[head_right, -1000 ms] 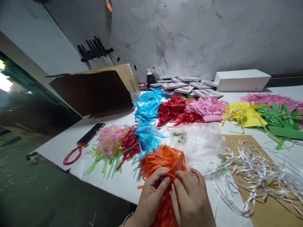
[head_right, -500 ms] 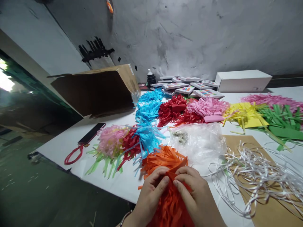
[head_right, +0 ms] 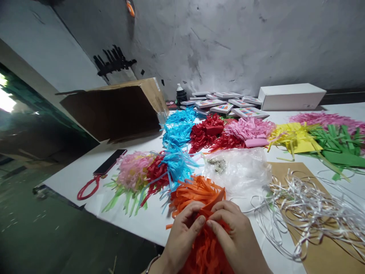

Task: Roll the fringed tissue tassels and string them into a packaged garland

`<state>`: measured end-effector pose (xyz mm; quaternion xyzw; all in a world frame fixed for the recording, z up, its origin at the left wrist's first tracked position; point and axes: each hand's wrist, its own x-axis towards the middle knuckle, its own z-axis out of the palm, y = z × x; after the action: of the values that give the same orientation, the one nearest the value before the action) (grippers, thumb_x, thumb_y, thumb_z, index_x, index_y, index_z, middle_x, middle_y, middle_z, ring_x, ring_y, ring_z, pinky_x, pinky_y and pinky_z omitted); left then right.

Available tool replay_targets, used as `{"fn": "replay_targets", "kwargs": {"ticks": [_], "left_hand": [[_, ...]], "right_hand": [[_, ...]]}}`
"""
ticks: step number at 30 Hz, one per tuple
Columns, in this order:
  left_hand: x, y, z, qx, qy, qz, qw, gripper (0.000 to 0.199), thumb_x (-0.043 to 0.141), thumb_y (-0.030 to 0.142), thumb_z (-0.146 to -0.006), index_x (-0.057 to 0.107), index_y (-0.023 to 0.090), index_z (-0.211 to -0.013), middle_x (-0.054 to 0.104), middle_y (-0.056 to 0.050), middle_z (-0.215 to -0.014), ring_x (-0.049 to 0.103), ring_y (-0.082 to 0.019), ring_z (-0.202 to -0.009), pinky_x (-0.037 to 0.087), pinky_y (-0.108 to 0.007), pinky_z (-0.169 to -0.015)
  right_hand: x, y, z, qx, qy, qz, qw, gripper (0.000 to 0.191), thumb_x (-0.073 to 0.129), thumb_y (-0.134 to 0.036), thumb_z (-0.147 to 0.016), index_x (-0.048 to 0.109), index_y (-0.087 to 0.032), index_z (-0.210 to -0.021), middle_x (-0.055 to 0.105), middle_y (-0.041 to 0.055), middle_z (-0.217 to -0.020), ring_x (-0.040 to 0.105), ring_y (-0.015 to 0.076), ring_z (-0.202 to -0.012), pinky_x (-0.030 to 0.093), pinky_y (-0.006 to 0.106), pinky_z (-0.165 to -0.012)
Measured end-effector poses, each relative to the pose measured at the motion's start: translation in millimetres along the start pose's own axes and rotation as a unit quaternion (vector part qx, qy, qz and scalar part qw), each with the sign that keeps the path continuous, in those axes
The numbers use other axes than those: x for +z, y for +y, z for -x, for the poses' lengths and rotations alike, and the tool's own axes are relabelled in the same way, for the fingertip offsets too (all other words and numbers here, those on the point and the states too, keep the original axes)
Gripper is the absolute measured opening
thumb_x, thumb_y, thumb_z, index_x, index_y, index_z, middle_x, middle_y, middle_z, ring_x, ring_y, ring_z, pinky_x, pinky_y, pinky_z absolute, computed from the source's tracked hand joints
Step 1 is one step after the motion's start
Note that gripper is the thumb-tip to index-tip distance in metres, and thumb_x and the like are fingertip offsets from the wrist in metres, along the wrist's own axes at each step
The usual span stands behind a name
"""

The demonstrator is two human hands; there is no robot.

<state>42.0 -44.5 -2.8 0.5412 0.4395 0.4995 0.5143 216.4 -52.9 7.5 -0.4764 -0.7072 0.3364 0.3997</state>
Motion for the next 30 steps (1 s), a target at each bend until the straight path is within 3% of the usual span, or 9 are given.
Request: {"fn": "replay_targets", "kwargs": {"ticks": [7,10,13,16,20,22,25,28,30], "left_hand": [[-3.0,0.4,-3.7,0.056,0.004,-0.082,0.995,0.016,0.063,0.031,-0.093,0.071,0.019,-0.086,0.069,-0.005,-0.087,0.065,-0.019,-0.083,0.050,-0.026,-0.072],[-5.2,4.2,-4.9,0.104,-0.003,-0.144,0.984,0.015,0.058,0.024,-0.094,0.069,0.019,-0.085,0.068,-0.005,-0.084,0.064,-0.018,-0.079,0.049,-0.026,-0.070],[-5.8,9.7,-4.7,0.144,-0.018,-0.196,0.970,0.015,0.055,0.018,-0.094,0.068,0.018,-0.088,0.068,-0.006,-0.086,0.065,-0.018,-0.080,0.051,-0.027,-0.072],[-5.0,14.5,-3.7,0.168,-0.030,-0.231,0.958,0.015,0.054,0.013,-0.093,0.067,0.018,-0.090,0.068,-0.006,-0.088,0.066,-0.018,-0.082,0.053,-0.028,-0.075],[-7.5,17.6,-4.4,0.211,-0.056,-0.284,0.933,0.016,0.054,0.008,-0.091,0.065,0.018,-0.094,0.068,-0.007,-0.089,0.067,-0.019,-0.083,0.055,-0.028,-0.075],[-11.9,19.4,-6.5,0.250,-0.067,-0.307,0.916,0.021,0.055,0.006,-0.089,0.064,0.018,-0.103,0.068,-0.009,-0.096,0.067,-0.020,-0.087,0.056,-0.029,-0.077],[-19.9,25.2,-11.0,0.318,-0.075,-0.331,0.885,0.036,0.055,0.002,-0.089,0.059,0.019,-0.121,0.065,-0.013,-0.107,0.067,-0.022,-0.096,0.057,-0.031,-0.081],[-23.9,34.0,-15.3,0.352,-0.108,-0.349,0.861,0.036,0.054,0.002,-0.091,0.059,0.021,-0.122,0.065,-0.013,-0.106,0.067,-0.021,-0.092,0.057,-0.031,-0.076],[-23.5,38.9,-17.3,0.346,-0.135,-0.348,0.861,0.030,0.058,0.007,-0.092,0.059,0.021,-0.118,0.067,-0.013,-0.105,0.067,-0.022,-0.091,0.057,-0.032,-0.075]], "right_hand": [[-1.4,2.5,1.2,-0.009,0.017,-0.006,1.000,0.018,0.057,-0.033,-0.098,0.068,-0.027,-0.087,0.067,0.0015,-0.100,0.067,0.0160,-0.095,0.053,0.023,-0.081],[-0.4,-2.3,1.5,-0.066,0.087,0.066,0.992,0.012,0.055,-0.025,-0.099,0.065,-0.025,-0.092,0.067,0.0023,-0.101,0.066,0.0159,-0.095,0.053,0.025,-0.084],[4.3,-9.8,-0.1,-0.208,0.179,0.202,0.940,0.015,0.054,-0.010,-0.094,0.062,-0.018,-0.103,0.068,0.0072,-0.102,0.065,0.0193,-0.098,0.049,0.034,-0.095],[11.5,-12.9,-1.2,-0.274,0.185,0.309,0.892,0.025,0.054,-0.008,-0.092,0.060,-0.008,-0.117,0.068,0.0151,-0.106,0.064,0.0243,-0.098,0.050,0.039,-0.089],[13.0,-5.4,1.1,-0.242,0.168,0.331,0.896,0.032,0.050,-0.010,-0.095,0.059,-0.008,-0.126,0.069,0.0150,-0.105,0.066,0.0248,-0.093,0.053,0.038,-0.082],[6.6,-2.8,1.0,-0.202,0.134,0.266,0.933,0.031,0.049,-0.011,-0.096,0.061,-0.014,-0.124,0.069,0.0107,-0.105,0.067,0.0212,-0.093,0.055,0.032,-0.082],[-8.3,-7.5,-4.5,-0.073,0.052,0.113,0.990,0.026,0.045,-0.018,-0.099,0.067,-0.022,-0.114,0.070,0.0042,-0.101,0.068,0.0156,-0.089,0.054,0.025,-0.076],[-20.6,-17.9,-13.2,0.042,-0.009,-0.012,0.999,0.025,0.047,-0.031,-0.101,0.071,-0.025,-0.099,0.071,0.0001,-0.091,0.067,0.0147,-0.084,0.052,0.024,-0.073],[-24.1,-23.7,-17.1,0.069,-0.031,-0.059,0.995,0.027,0.049,-0.039,-0.100,0.072,-0.026,-0.095,0.071,-0.0014,-0.089,0.066,0.0144,-0.083,0.050,0.024,-0.074]]}}
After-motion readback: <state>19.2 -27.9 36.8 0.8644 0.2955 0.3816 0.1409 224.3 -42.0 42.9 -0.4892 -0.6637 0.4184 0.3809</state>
